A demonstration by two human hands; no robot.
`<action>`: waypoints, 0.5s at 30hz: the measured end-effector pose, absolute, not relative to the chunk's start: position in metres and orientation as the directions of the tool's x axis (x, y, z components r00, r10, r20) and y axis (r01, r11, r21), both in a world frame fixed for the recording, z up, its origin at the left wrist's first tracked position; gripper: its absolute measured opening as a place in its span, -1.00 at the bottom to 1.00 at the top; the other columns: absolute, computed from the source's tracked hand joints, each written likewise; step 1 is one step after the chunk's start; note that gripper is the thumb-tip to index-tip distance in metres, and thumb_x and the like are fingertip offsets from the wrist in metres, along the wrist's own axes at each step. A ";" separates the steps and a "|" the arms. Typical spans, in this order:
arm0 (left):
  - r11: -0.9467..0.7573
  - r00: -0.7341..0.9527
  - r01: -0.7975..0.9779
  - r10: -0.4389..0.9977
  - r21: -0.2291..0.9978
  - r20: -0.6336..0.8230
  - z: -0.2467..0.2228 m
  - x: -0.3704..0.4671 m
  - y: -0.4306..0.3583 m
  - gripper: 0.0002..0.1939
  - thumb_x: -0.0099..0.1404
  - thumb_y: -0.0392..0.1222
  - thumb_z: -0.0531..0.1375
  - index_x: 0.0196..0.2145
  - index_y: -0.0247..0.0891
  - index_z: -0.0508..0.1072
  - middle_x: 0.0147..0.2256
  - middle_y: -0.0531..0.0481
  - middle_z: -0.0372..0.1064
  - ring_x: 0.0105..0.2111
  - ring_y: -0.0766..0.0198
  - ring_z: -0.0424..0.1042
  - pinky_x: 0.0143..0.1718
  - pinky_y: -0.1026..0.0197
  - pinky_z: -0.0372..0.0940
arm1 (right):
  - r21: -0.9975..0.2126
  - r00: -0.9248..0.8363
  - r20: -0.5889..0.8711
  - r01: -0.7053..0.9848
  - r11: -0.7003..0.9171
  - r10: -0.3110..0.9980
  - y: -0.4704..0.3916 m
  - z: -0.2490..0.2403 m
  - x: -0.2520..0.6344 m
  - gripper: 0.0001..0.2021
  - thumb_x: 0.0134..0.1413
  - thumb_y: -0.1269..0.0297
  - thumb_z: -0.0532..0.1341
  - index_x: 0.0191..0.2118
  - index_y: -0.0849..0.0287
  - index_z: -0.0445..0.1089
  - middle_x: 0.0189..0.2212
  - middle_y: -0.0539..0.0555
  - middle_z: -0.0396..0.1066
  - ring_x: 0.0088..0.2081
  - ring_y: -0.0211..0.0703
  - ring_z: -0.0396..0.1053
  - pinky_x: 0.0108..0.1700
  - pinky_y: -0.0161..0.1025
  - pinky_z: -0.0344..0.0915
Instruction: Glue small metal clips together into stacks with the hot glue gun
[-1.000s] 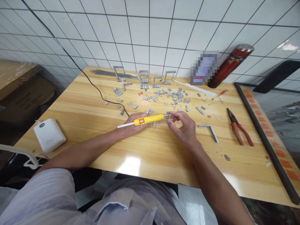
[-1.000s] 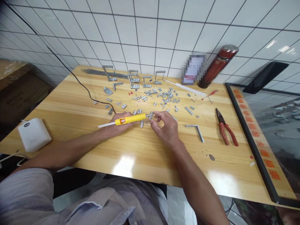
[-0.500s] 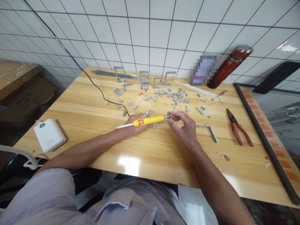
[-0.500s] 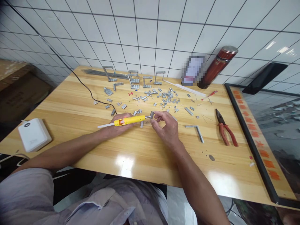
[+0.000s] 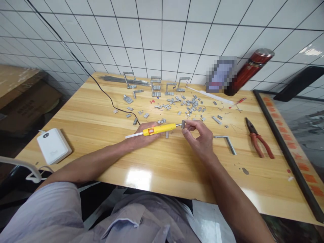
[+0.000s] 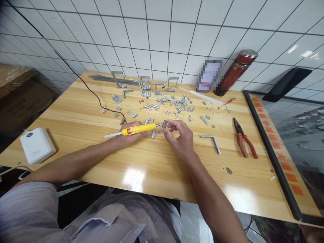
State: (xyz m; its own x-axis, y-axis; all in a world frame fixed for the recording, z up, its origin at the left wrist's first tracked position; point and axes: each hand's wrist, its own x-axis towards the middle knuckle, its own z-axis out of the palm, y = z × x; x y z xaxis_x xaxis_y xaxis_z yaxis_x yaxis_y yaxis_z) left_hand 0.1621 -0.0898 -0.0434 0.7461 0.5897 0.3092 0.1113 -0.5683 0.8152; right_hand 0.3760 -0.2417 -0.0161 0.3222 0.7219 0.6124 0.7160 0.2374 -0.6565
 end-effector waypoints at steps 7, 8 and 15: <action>-0.539 0.764 0.139 0.593 0.831 0.256 -0.038 0.162 -0.092 -0.72 0.40 0.06 0.33 -0.29 -0.23 0.58 -0.38 0.01 0.57 -0.40 0.29 0.50 -0.34 0.28 0.37 | -0.601 0.283 0.651 0.758 0.251 0.704 -0.241 -0.017 0.374 -0.81 0.28 0.28 0.33 -0.01 0.05 0.52 -0.29 0.04 0.59 -0.35 -0.16 0.50 -0.21 -0.12 0.50; -0.546 0.766 0.123 0.584 0.828 0.271 -0.037 0.163 -0.092 -0.71 0.39 0.07 0.33 -0.29 -0.22 0.58 -0.37 0.00 0.58 -0.40 0.28 0.51 -0.33 0.27 0.38 | -0.605 0.290 0.650 0.757 0.247 0.703 -0.241 -0.017 0.374 -0.81 0.28 0.29 0.33 -0.01 0.05 0.52 -0.29 0.04 0.59 -0.34 -0.15 0.50 -0.21 -0.11 0.50; -0.529 0.746 0.131 0.609 0.838 0.268 -0.038 0.164 -0.091 -0.67 0.38 0.12 0.34 -0.29 -0.23 0.58 -0.40 -0.01 0.56 -0.41 0.27 0.50 -0.31 0.25 0.41 | -0.639 0.321 0.635 0.729 0.244 0.703 -0.241 -0.016 0.374 -0.83 0.27 0.28 0.33 -0.03 0.04 0.54 -0.29 0.03 0.59 -0.33 -0.15 0.51 -0.21 -0.12 0.50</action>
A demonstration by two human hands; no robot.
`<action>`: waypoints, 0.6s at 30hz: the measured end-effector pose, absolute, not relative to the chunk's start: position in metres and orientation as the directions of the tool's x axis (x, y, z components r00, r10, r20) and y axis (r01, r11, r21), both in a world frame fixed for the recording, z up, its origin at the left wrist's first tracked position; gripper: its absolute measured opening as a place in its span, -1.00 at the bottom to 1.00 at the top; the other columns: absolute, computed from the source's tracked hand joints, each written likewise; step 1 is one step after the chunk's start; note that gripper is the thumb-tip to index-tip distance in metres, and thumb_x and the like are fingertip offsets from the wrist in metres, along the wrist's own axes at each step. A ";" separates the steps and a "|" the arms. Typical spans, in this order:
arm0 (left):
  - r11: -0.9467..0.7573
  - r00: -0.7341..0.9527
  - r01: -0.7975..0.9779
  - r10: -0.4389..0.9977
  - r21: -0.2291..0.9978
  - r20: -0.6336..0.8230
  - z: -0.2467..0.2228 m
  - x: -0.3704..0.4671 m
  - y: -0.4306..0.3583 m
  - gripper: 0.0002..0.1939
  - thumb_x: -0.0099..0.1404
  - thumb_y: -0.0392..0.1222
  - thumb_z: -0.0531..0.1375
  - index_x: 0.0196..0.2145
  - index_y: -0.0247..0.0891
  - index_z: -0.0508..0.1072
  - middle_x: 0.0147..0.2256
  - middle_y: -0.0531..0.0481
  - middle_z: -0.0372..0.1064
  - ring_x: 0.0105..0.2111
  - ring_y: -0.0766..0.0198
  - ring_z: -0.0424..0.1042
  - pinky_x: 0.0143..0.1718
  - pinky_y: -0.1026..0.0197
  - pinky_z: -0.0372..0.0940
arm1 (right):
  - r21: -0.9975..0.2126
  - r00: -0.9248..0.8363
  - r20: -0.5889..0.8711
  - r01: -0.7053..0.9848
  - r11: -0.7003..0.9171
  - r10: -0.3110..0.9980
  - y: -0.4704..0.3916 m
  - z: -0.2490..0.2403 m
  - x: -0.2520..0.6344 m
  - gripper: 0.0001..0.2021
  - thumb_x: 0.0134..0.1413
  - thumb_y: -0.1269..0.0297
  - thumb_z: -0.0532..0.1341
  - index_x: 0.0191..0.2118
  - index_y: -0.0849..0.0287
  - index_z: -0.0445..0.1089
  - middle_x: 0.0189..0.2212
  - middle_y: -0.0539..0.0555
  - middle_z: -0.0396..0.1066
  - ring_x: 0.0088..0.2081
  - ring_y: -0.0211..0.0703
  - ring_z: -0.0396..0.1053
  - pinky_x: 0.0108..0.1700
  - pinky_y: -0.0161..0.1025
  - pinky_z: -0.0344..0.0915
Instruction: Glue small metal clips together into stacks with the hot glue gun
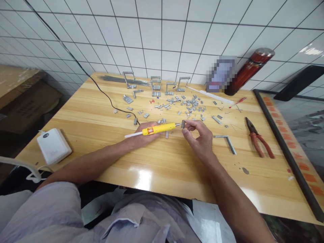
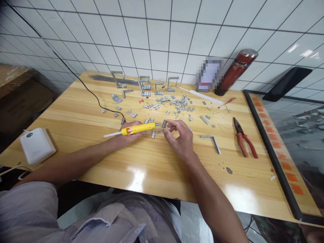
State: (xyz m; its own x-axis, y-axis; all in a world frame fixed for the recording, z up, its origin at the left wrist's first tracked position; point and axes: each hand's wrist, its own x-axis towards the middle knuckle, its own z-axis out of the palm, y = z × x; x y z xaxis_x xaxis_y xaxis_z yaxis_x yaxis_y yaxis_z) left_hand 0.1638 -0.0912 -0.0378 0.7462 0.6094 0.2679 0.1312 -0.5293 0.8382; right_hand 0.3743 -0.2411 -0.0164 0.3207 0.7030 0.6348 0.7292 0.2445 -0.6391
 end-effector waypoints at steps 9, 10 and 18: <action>-0.539 0.743 0.145 0.613 0.830 0.269 -0.044 0.162 -0.087 -0.73 0.36 0.04 0.34 -0.31 -0.22 0.56 -0.40 0.02 0.53 -0.40 0.30 0.48 -0.30 0.27 0.37 | -0.721 0.402 0.574 0.661 0.208 0.713 -0.241 -0.019 0.378 -0.81 0.27 0.28 0.33 -0.02 0.06 0.55 -0.28 0.03 0.59 -0.30 -0.16 0.51 -0.17 -0.12 0.50; -0.514 0.721 0.179 0.649 0.839 0.243 -0.041 0.162 -0.087 -0.74 0.35 0.03 0.35 -0.32 -0.22 0.56 -0.41 0.04 0.52 -0.40 0.30 0.47 -0.32 0.27 0.37 | -0.730 0.414 0.566 0.653 0.201 0.713 -0.241 -0.020 0.378 -0.81 0.27 0.28 0.33 -0.03 0.06 0.55 -0.28 0.03 0.58 -0.30 -0.16 0.51 -0.17 -0.12 0.50; -0.278 0.527 0.260 0.843 0.925 0.105 -0.011 0.166 -0.073 -0.60 0.29 0.12 0.36 -0.07 -0.21 0.62 -0.13 -0.06 0.65 -0.08 0.08 0.61 -0.01 0.12 0.50 | -0.798 0.441 0.476 0.579 0.164 0.761 -0.238 -0.021 0.377 -0.82 0.21 0.23 0.33 -0.08 0.06 0.57 -0.30 0.02 0.58 -0.29 -0.14 0.51 -0.15 -0.11 0.49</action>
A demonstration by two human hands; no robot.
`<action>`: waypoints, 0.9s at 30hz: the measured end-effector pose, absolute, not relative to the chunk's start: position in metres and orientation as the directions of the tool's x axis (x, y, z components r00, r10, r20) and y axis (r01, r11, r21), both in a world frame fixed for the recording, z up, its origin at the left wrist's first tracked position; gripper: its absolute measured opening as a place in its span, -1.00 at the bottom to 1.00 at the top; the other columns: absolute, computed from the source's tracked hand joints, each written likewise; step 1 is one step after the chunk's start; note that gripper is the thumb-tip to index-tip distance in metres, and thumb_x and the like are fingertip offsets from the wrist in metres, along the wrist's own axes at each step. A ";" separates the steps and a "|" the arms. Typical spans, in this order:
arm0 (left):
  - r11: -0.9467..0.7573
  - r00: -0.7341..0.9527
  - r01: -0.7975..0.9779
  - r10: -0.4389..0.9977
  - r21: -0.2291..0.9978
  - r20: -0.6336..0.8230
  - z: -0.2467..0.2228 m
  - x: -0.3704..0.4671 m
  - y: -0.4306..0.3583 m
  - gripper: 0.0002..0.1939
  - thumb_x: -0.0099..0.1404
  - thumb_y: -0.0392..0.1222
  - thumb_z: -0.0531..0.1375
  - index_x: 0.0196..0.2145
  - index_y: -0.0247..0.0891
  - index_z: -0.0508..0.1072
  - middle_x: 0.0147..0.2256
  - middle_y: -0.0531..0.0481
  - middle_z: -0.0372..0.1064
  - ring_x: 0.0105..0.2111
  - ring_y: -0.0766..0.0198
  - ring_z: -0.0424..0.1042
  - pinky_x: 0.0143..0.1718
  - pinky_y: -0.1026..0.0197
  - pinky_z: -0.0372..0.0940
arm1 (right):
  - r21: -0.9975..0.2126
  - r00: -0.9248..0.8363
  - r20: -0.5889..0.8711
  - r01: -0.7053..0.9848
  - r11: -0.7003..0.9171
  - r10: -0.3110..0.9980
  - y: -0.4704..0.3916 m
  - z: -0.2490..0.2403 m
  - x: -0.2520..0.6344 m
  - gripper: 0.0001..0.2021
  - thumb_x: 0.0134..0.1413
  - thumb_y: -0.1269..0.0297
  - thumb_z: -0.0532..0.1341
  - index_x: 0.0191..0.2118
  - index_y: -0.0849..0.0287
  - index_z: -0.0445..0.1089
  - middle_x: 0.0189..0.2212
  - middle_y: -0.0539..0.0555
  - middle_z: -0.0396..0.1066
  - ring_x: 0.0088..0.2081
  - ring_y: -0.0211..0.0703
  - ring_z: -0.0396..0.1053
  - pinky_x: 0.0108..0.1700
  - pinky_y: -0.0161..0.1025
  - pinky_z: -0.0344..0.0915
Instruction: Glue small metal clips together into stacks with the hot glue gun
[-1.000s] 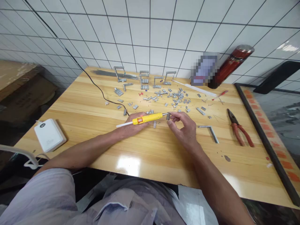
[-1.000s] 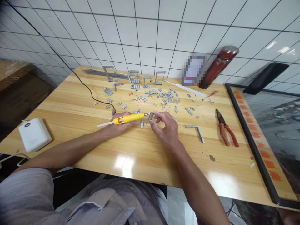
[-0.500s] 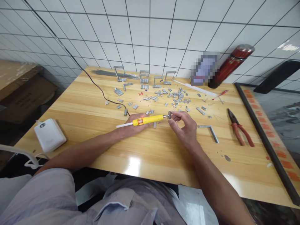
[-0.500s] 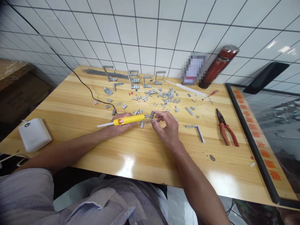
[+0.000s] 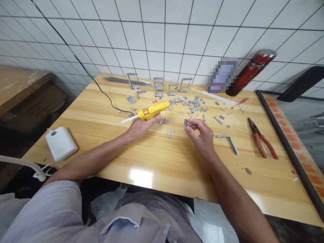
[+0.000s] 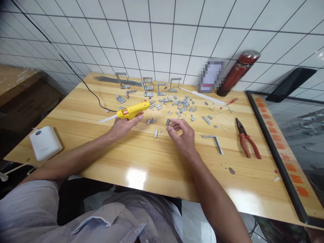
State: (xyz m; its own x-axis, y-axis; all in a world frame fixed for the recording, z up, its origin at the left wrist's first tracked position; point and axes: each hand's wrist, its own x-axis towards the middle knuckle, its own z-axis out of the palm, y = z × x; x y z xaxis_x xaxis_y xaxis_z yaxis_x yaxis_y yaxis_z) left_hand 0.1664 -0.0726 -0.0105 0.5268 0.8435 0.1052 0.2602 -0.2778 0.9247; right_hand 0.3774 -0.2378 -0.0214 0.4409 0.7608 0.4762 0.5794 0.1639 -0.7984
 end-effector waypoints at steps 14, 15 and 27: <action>-0.116 0.636 0.288 0.765 0.950 -0.099 -0.033 0.154 -0.089 -0.51 0.25 0.15 0.41 0.02 -0.20 0.66 0.05 -0.12 0.64 0.08 -0.04 0.59 0.23 -0.07 0.44 | -0.798 0.391 0.353 0.600 0.056 0.850 -0.235 -0.005 0.378 -0.82 0.16 0.20 0.34 -0.14 0.10 0.59 -0.34 0.03 0.59 -0.32 -0.15 0.50 -0.18 -0.13 0.44; -0.118 0.654 0.287 0.750 0.951 -0.104 -0.035 0.154 -0.090 -0.52 0.26 0.14 0.41 0.02 -0.19 0.66 0.06 -0.10 0.64 0.09 -0.03 0.59 0.24 -0.05 0.45 | -0.782 0.369 0.351 0.621 0.053 0.860 -0.234 -0.004 0.379 -0.83 0.17 0.20 0.34 -0.15 0.10 0.58 -0.35 0.02 0.58 -0.33 -0.16 0.49 -0.19 -0.13 0.43; -0.172 0.720 0.318 0.684 0.932 -0.119 -0.038 0.149 -0.095 -0.51 0.31 0.17 0.37 0.05 -0.21 0.60 0.03 -0.08 0.64 0.03 0.07 0.61 0.16 0.04 0.49 | -0.699 0.254 0.436 0.700 0.147 0.863 -0.250 -0.046 0.381 -0.83 0.23 0.26 0.34 -0.07 0.05 0.56 -0.37 0.02 0.50 -0.41 -0.16 0.41 -0.35 -0.16 0.38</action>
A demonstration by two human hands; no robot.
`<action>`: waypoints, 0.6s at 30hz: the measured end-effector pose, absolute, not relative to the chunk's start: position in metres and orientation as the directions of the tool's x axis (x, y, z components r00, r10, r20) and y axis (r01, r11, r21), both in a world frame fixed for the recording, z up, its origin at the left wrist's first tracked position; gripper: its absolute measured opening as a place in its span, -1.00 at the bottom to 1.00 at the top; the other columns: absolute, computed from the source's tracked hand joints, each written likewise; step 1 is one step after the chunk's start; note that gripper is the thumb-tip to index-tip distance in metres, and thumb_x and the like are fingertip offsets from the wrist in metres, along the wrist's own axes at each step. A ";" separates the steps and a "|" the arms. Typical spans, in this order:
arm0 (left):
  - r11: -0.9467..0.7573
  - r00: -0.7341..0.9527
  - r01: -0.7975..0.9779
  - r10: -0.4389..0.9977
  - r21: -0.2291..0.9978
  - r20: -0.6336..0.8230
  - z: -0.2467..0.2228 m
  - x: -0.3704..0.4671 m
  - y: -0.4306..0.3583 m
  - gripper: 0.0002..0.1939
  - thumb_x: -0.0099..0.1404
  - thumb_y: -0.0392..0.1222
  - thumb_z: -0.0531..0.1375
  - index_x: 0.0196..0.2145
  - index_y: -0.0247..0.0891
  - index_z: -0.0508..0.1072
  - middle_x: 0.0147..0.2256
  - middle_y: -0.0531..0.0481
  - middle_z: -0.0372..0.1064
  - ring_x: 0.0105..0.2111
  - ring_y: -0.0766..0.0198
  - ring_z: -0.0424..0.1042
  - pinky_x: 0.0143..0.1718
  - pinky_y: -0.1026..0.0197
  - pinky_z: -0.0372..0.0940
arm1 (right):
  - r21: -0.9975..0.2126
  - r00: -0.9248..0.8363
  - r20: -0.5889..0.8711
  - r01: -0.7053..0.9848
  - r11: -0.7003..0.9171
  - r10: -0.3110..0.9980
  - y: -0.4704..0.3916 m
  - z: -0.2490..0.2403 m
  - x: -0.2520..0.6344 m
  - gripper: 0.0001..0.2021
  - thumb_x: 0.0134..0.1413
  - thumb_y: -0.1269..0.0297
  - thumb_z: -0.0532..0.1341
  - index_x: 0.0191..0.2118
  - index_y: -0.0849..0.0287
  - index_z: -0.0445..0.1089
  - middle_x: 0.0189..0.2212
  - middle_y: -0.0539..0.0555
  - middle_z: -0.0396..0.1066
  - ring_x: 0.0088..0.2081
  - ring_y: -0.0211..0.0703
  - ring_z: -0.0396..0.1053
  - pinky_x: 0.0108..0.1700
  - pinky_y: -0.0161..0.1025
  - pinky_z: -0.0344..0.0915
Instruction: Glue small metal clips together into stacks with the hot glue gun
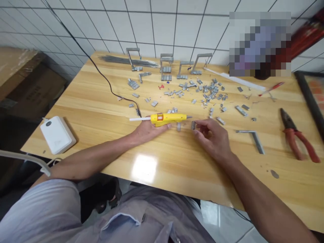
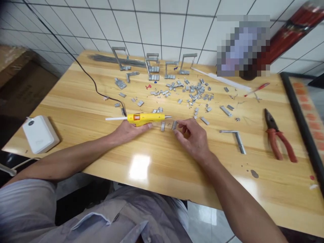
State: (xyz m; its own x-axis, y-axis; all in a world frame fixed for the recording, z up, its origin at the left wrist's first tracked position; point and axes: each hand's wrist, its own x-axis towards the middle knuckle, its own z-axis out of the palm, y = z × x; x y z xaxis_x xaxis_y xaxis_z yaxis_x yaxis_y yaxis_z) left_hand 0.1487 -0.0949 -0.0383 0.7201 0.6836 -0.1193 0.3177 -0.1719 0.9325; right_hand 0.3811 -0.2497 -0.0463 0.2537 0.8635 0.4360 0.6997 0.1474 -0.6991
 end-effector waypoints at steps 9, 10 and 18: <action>-0.157 0.601 0.497 0.772 0.854 -0.208 -0.024 0.153 -0.097 -0.64 0.20 0.09 0.38 -0.21 -0.26 0.63 -0.31 -0.03 0.62 -0.28 0.13 0.58 -0.22 0.18 0.52 | -0.755 0.287 0.427 0.635 0.163 0.857 -0.252 -0.049 0.387 -0.84 0.22 0.29 0.34 -0.08 0.04 0.54 -0.37 0.01 0.49 -0.41 -0.15 0.41 -0.33 -0.15 0.38; -0.151 0.590 0.497 0.781 0.854 -0.206 -0.022 0.155 -0.098 -0.65 0.19 0.08 0.38 -0.23 -0.26 0.63 -0.34 -0.02 0.61 -0.30 0.14 0.57 -0.25 0.19 0.51 | -0.754 0.275 0.420 0.636 0.164 0.865 -0.251 -0.051 0.386 -0.84 0.22 0.30 0.34 -0.09 0.04 0.54 -0.36 0.01 0.50 -0.42 -0.16 0.40 -0.34 -0.16 0.38; -0.166 0.571 0.505 0.800 0.847 -0.184 -0.026 0.152 -0.097 -0.70 0.20 0.08 0.37 -0.28 -0.21 0.61 -0.42 0.03 0.55 -0.42 0.21 0.47 -0.39 0.22 0.42 | -0.710 0.238 0.425 0.687 0.158 0.873 -0.251 -0.058 0.384 -0.88 0.22 0.30 0.32 -0.12 0.07 0.52 -0.32 0.02 0.53 -0.43 -0.19 0.41 -0.33 -0.19 0.38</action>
